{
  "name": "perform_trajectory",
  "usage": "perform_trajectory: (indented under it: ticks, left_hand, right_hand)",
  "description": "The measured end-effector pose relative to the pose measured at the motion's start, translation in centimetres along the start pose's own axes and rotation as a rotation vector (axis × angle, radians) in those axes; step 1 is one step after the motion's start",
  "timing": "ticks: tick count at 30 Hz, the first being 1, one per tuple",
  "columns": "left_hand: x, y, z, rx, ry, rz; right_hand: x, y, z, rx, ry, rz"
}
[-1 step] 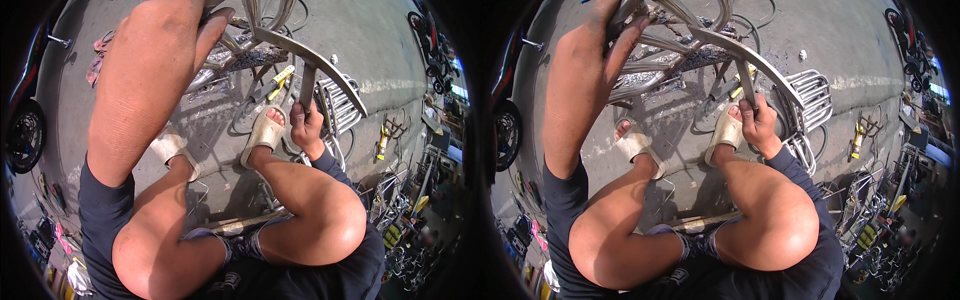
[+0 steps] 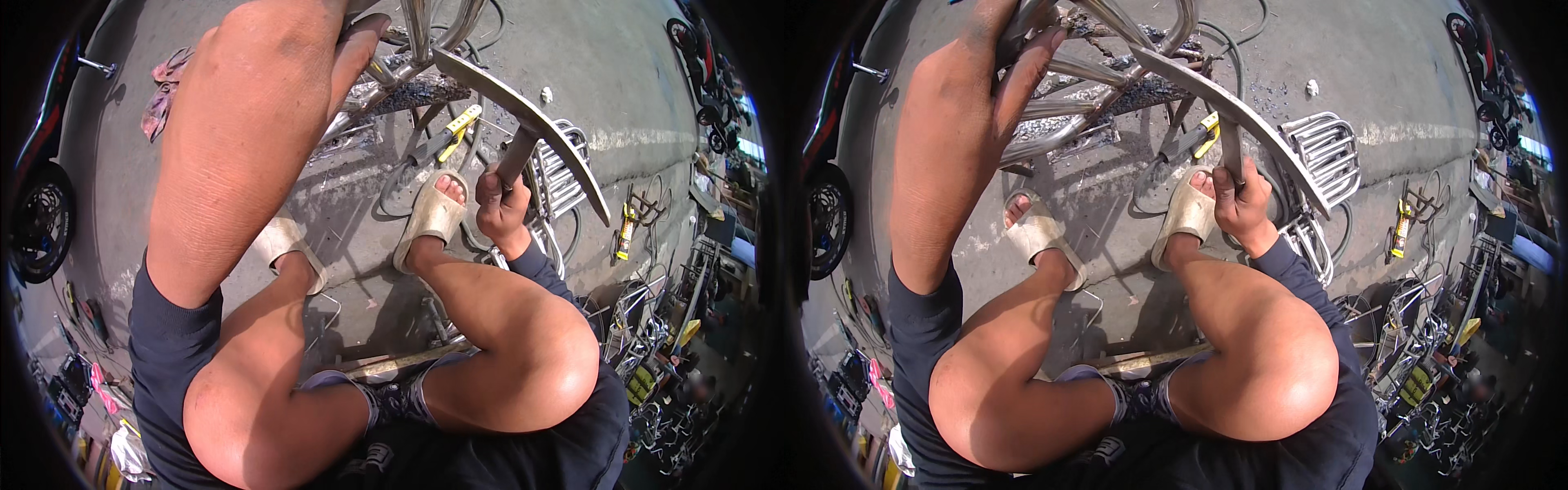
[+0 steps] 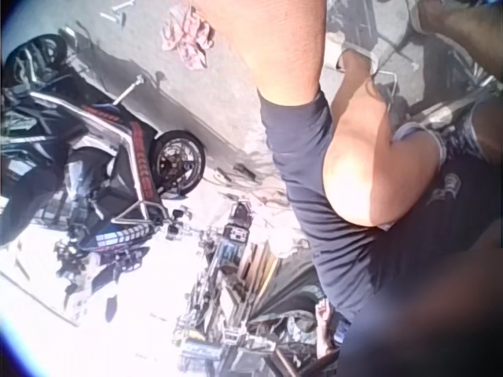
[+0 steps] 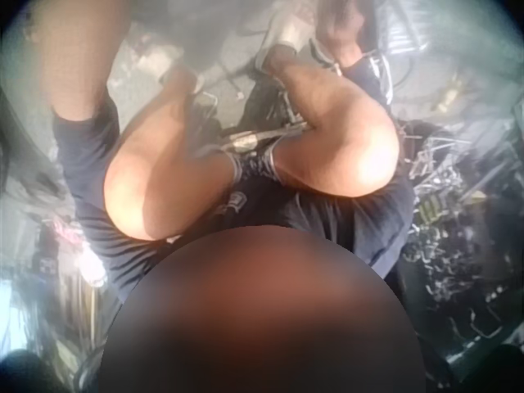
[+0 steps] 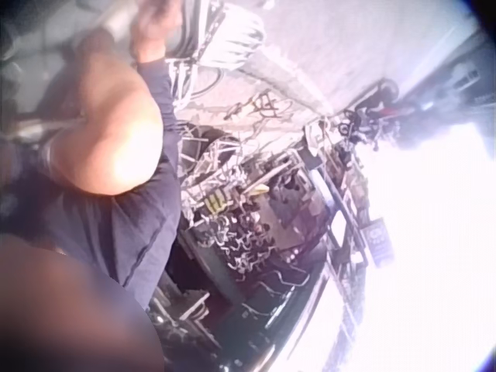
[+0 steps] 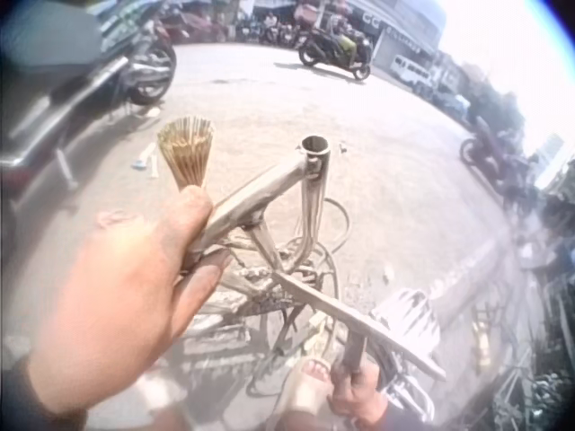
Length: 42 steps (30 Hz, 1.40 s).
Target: The person sits on the floor and welds a chrome motorcycle sissy bar using a handheld welding torch. They repeatedly position the bar, weld joints, and use a metal file to smooth the welds. The person handles the sissy bar and welding torch throughout the process.
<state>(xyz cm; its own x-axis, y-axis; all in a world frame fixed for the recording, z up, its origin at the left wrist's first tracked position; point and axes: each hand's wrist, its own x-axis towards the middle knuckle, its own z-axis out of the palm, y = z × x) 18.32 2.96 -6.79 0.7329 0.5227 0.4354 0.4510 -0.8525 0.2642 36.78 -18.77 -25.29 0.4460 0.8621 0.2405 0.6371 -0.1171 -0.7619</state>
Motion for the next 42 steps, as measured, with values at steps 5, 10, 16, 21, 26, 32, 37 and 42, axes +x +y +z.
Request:
perform_trajectory:
  ticks: [5,10,16,21,26,32,37,42]
  left_hand:
    - [0.0,-0.6,1.2,-0.110,-0.128,-0.004]
    - [0.5,0.2,1.4,-0.028,-0.076,-0.005]
    - [2.2,1.6,0.2,0.238,-0.153,0.033]
    - [2.7,0.9,0.4,0.206,-0.120,0.090]
    - [2.5,0.1,1.6,0.087,-0.044,0.178]
    - [3.7,-2.0,4.1,-0.116,0.141,0.550]
    - [6.3,-4.6,6.6,-0.444,0.292,0.910]
    - [7.6,-6.1,6.7,-0.681,0.098,0.776]
  right_hand:
    - [-0.7,-0.2,-0.4,-0.012,-0.137,0.259]
    - [-1.5,0.1,-0.5,0.012,-0.131,0.165]
    - [-1.9,0.9,-0.4,0.003,-0.077,0.209]
    - [-2.0,1.8,-0.7,-0.181,-0.064,-0.105]
    - [-2.0,1.8,-1.0,-0.248,-0.095,-0.377]
    - [-1.4,0.8,-0.3,-0.254,-0.107,-0.111]
    - [0.2,0.8,0.8,-0.150,-0.220,0.183]
    - [0.1,0.5,2.0,-0.027,-0.065,-0.063]
